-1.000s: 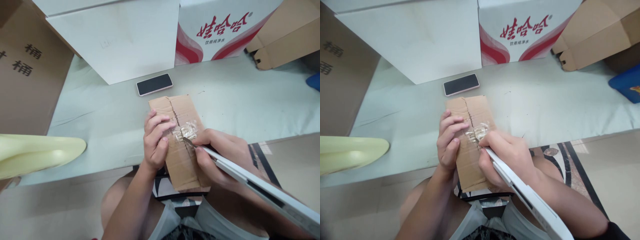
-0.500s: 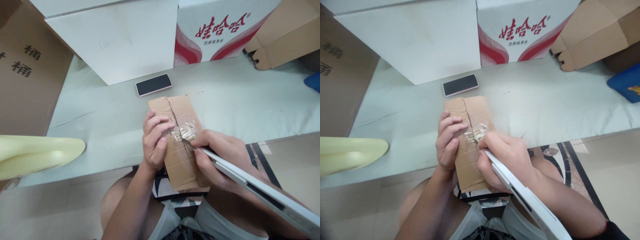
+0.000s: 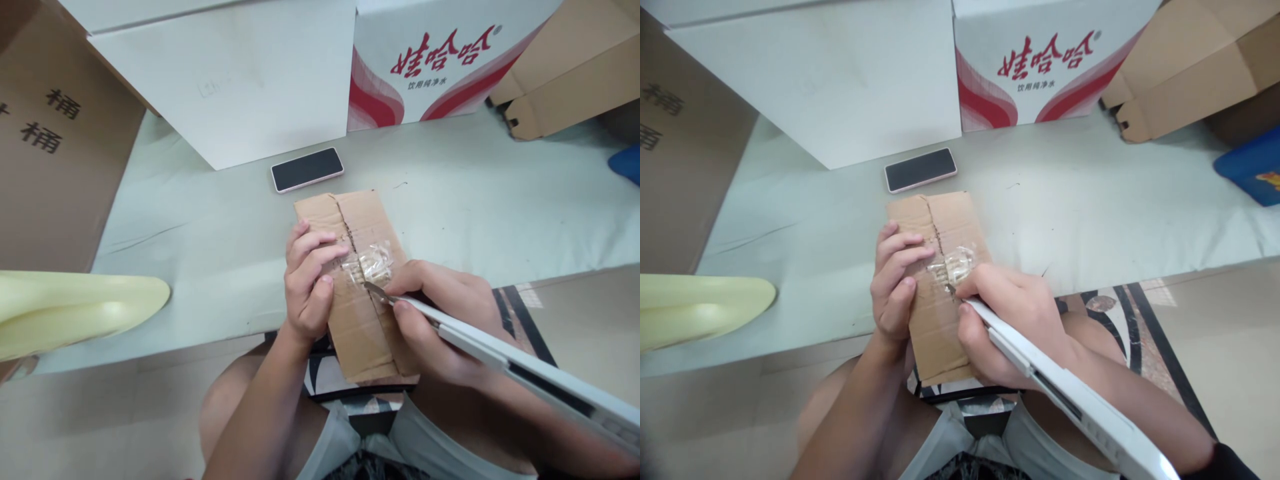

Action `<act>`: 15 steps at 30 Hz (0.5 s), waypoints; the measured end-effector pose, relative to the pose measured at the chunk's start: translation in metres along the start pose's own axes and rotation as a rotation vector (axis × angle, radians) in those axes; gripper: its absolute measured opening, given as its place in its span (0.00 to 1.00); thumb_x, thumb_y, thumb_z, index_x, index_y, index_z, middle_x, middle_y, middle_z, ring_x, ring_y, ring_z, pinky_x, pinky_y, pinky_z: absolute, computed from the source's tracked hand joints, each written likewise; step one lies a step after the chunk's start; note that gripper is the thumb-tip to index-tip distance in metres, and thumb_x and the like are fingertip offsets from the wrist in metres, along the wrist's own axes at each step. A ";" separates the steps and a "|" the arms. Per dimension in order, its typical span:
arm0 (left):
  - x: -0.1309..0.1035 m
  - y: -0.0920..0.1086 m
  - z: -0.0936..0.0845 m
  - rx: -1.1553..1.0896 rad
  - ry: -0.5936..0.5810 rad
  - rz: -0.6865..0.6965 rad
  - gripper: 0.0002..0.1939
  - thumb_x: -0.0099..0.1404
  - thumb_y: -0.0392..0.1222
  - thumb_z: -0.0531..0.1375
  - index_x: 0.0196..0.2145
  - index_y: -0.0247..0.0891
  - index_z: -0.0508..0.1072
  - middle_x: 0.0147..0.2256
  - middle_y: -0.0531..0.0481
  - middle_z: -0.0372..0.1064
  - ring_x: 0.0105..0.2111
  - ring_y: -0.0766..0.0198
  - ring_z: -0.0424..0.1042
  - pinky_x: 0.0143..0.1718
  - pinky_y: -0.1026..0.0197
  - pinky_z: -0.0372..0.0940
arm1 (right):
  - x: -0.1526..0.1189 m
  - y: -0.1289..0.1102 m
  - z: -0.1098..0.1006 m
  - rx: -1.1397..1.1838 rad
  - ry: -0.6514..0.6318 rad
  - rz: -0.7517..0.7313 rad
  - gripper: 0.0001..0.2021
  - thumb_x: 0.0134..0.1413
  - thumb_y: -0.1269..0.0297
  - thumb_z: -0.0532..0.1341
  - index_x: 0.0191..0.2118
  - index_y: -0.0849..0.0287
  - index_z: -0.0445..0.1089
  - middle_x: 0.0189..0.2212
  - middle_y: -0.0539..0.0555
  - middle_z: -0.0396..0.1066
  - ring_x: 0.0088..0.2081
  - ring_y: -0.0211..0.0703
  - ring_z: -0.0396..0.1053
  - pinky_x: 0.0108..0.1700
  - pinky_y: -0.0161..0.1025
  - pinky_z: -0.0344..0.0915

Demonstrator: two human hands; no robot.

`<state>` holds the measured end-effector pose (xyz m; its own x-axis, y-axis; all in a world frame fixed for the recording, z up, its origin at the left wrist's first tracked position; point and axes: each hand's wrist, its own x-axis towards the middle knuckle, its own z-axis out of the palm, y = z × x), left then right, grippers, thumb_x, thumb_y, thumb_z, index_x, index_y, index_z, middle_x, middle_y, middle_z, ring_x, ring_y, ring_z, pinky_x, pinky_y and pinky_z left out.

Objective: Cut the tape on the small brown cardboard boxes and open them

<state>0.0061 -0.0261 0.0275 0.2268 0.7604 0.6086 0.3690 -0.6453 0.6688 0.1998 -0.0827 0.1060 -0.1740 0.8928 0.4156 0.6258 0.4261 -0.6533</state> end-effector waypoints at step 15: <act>0.000 -0.001 0.001 0.007 0.009 0.005 0.19 0.75 0.46 0.49 0.50 0.44 0.78 0.52 0.47 0.75 0.61 0.50 0.70 0.75 0.37 0.54 | 0.000 0.001 -0.005 0.037 -0.055 -0.028 0.07 0.55 0.74 0.56 0.34 0.53 0.63 0.21 0.45 0.68 0.19 0.34 0.64 0.21 0.32 0.60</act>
<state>0.0064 -0.0255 0.0267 0.2202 0.7565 0.6158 0.3742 -0.6485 0.6629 0.2043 -0.0828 0.1091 -0.2334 0.8866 0.3993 0.5918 0.4554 -0.6651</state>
